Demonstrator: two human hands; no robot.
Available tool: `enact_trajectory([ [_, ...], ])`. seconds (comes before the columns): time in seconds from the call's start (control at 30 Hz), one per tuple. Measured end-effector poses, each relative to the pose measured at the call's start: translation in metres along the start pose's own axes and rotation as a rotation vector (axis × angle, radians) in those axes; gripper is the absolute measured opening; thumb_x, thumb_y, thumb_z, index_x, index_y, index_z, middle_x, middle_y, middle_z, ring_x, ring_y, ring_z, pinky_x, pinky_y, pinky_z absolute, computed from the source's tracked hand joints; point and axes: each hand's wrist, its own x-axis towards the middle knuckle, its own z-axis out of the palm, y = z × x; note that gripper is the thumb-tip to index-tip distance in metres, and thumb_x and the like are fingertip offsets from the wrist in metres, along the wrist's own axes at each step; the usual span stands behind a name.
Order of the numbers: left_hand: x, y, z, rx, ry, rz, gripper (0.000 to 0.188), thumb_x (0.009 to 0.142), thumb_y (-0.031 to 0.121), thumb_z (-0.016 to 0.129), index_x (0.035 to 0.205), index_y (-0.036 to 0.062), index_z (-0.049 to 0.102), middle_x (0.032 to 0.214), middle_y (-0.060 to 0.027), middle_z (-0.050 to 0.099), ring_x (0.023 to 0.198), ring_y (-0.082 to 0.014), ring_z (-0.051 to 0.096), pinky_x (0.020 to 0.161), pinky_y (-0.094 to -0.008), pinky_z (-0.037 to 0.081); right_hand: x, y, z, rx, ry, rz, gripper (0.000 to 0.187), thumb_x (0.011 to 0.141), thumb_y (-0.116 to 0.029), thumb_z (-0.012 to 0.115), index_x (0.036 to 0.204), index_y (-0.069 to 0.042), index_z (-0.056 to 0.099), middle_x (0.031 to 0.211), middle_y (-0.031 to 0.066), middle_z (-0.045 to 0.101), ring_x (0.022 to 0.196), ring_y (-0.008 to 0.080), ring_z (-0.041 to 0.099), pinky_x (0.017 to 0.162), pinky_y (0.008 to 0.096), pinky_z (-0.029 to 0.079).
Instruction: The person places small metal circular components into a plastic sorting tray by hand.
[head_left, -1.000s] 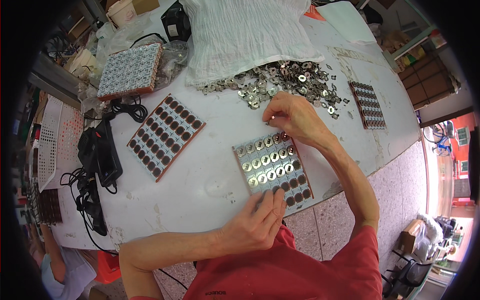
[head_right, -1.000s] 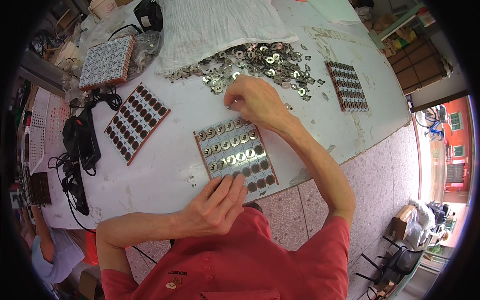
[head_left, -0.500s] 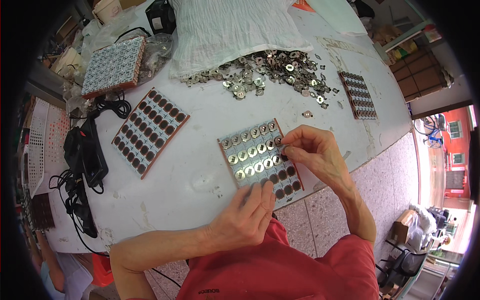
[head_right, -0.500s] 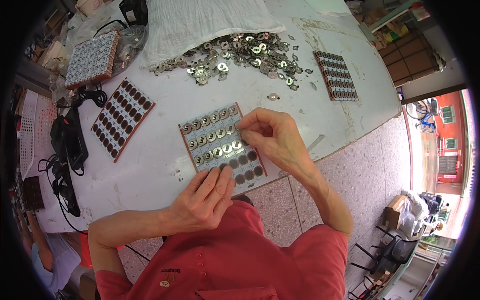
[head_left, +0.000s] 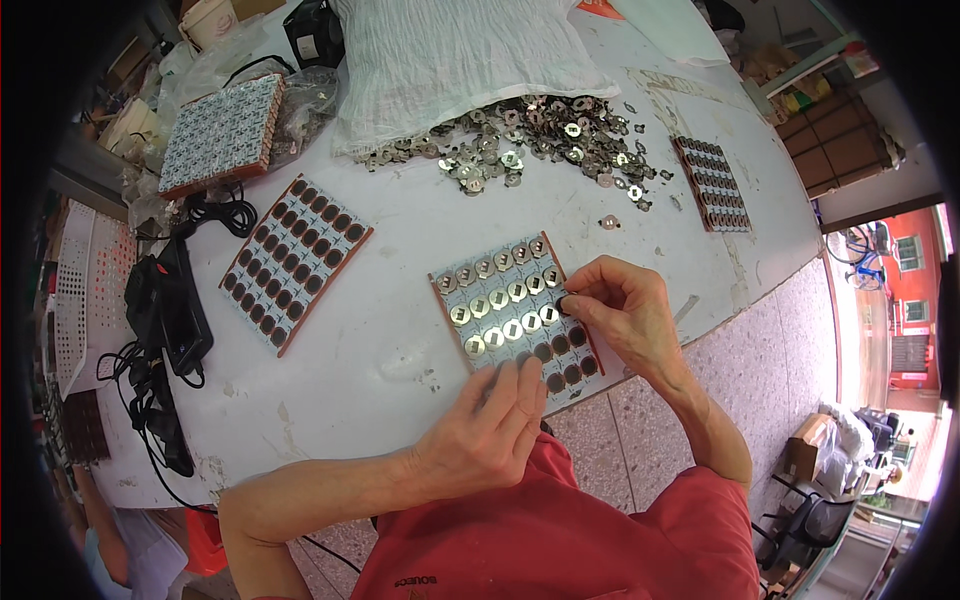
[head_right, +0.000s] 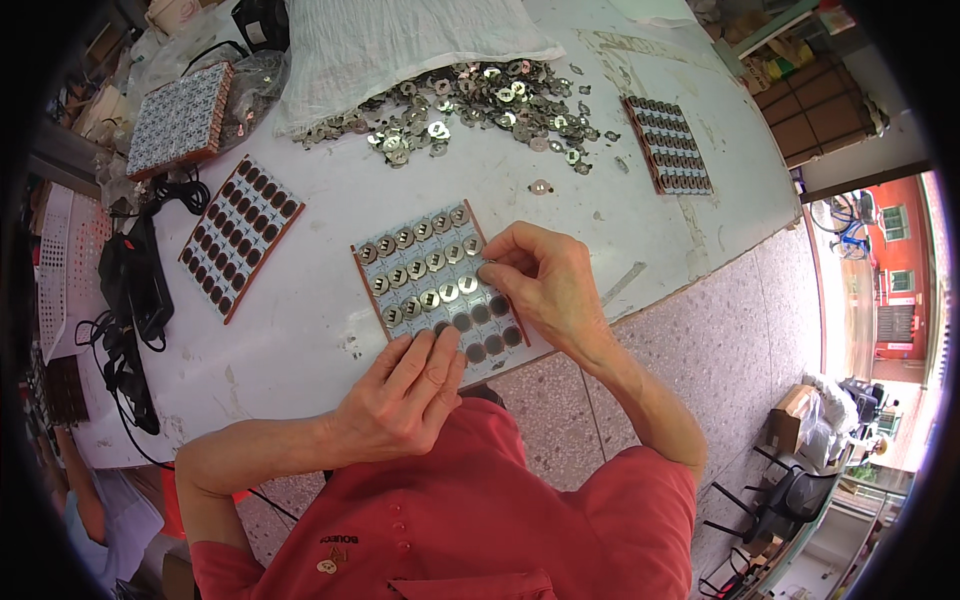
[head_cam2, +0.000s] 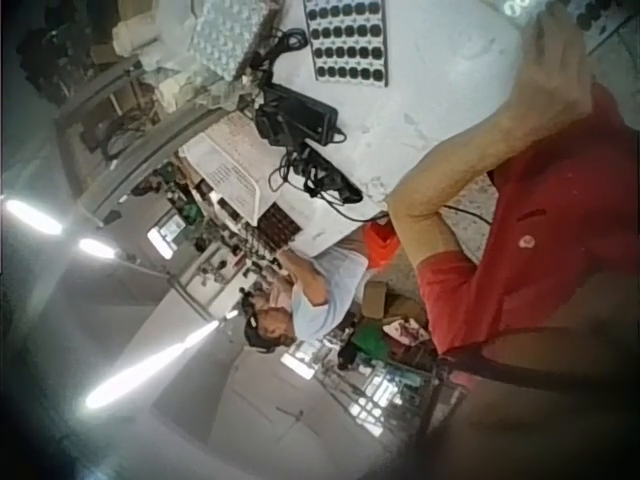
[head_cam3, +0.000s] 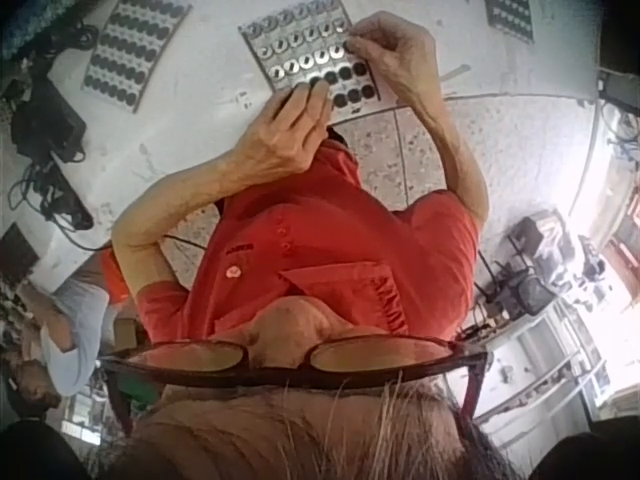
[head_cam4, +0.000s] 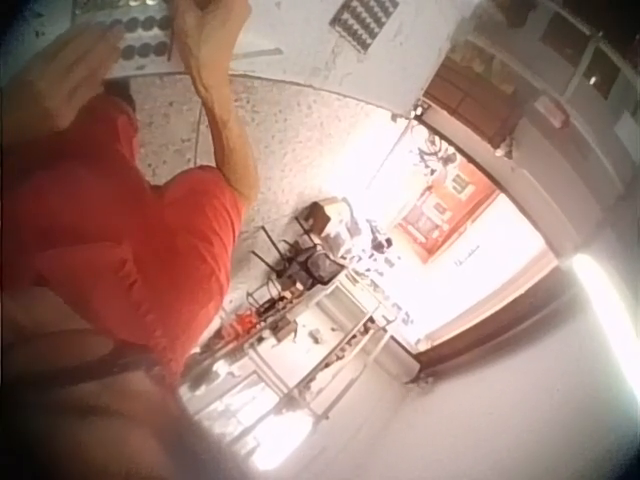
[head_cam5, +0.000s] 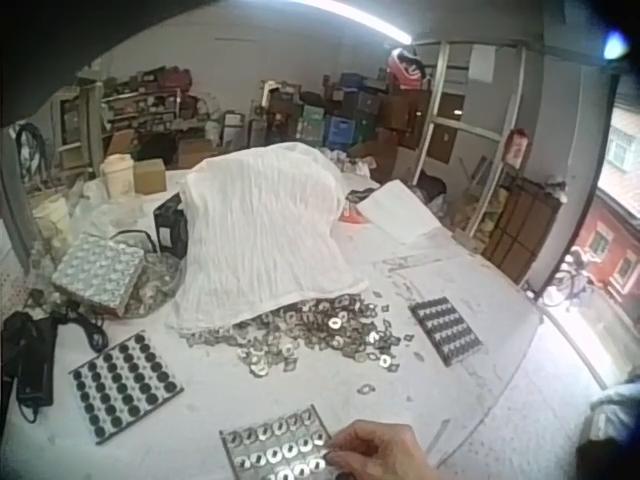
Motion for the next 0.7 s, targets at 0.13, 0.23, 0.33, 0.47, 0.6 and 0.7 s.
enact_trajectory([
  [0.13, 0.0, 0.0, 0.0, 0.001, -0.008, -0.001, 0.04, 0.081, 0.022, 0.069, 0.107, -0.0081, 0.069, 0.121, -0.0285, 0.066, 0.106, -0.0353, 0.066, 0.09, -0.045, 0.057, -0.001, 0.002, 0.001, -0.042, -0.025, -0.031, 0.009, 0.085, 0.001, 0.072, 0.094, 0.004, 0.07, 0.076, 0.0056, 0.071, 0.065, 0.0074, 0.062, 0.059, 0.0254, 0.051],
  [0.23, 0.0, 0.0, 0.0, -0.007, -0.008, -0.007, 0.04, 0.082, 0.022, 0.068, 0.108, -0.0083, 0.069, 0.121, -0.0287, 0.066, 0.106, -0.0356, 0.066, 0.089, -0.045, 0.057, -0.006, 0.006, 0.001, -0.05, -0.016, -0.018, 0.01, 0.085, 0.0, 0.072, 0.094, 0.004, 0.07, 0.075, 0.0055, 0.07, 0.065, 0.0076, 0.061, 0.059, 0.0256, 0.05],
  [0.33, 0.0, 0.0, -0.001, -0.016, -0.016, -0.004, 0.04, 0.083, 0.022, 0.068, 0.108, -0.0091, 0.068, 0.122, -0.0295, 0.066, 0.106, -0.0362, 0.066, 0.089, -0.0452, 0.057, -0.01, 0.007, 0.0, -0.113, 0.019, -0.159, 0.01, 0.085, 0.0, 0.072, 0.095, 0.004, 0.071, 0.075, 0.0059, 0.07, 0.066, 0.0077, 0.061, 0.059, 0.0254, 0.05],
  [0.47, 0.0, 0.0, 0.0, -0.008, -0.025, 0.005, 0.041, 0.083, 0.021, 0.068, 0.109, -0.0104, 0.068, 0.122, -0.0306, 0.065, 0.106, -0.0372, 0.066, 0.089, -0.0454, 0.057, -0.006, 0.003, -0.003, -0.018, -0.016, -0.005, 0.011, 0.084, 0.001, 0.072, 0.094, 0.004, 0.072, 0.075, 0.0061, 0.071, 0.066, 0.0074, 0.062, 0.059, 0.0251, 0.05],
  [0.6, 0.0, 0.0, 0.0, -0.016, -0.028, -0.001, 0.042, 0.082, 0.022, 0.069, 0.109, -0.0105, 0.068, 0.122, -0.0306, 0.065, 0.106, -0.0373, 0.066, 0.089, -0.0454, 0.057, -0.001, -0.001, -0.006, 0.02, -0.081, 0.085, 0.009, 0.084, 0.001, 0.072, 0.092, 0.005, 0.072, 0.074, 0.0052, 0.07, 0.066, 0.0063, 0.062, 0.059, 0.0242, 0.05],
  [0.7, 0.0, 0.001, 0.0, -0.013, -0.019, -0.006, 0.043, 0.081, 0.022, 0.069, 0.109, -0.0106, 0.068, 0.122, -0.0306, 0.065, 0.106, -0.0373, 0.066, 0.089, -0.0455, 0.057, 0.0, 0.0, -0.007, 0.051, -0.119, 0.071, 0.01, 0.084, 0.001, 0.072, 0.093, 0.005, 0.072, 0.076, 0.0054, 0.071, 0.068, 0.0061, 0.062, 0.06, 0.0237, 0.05],
])
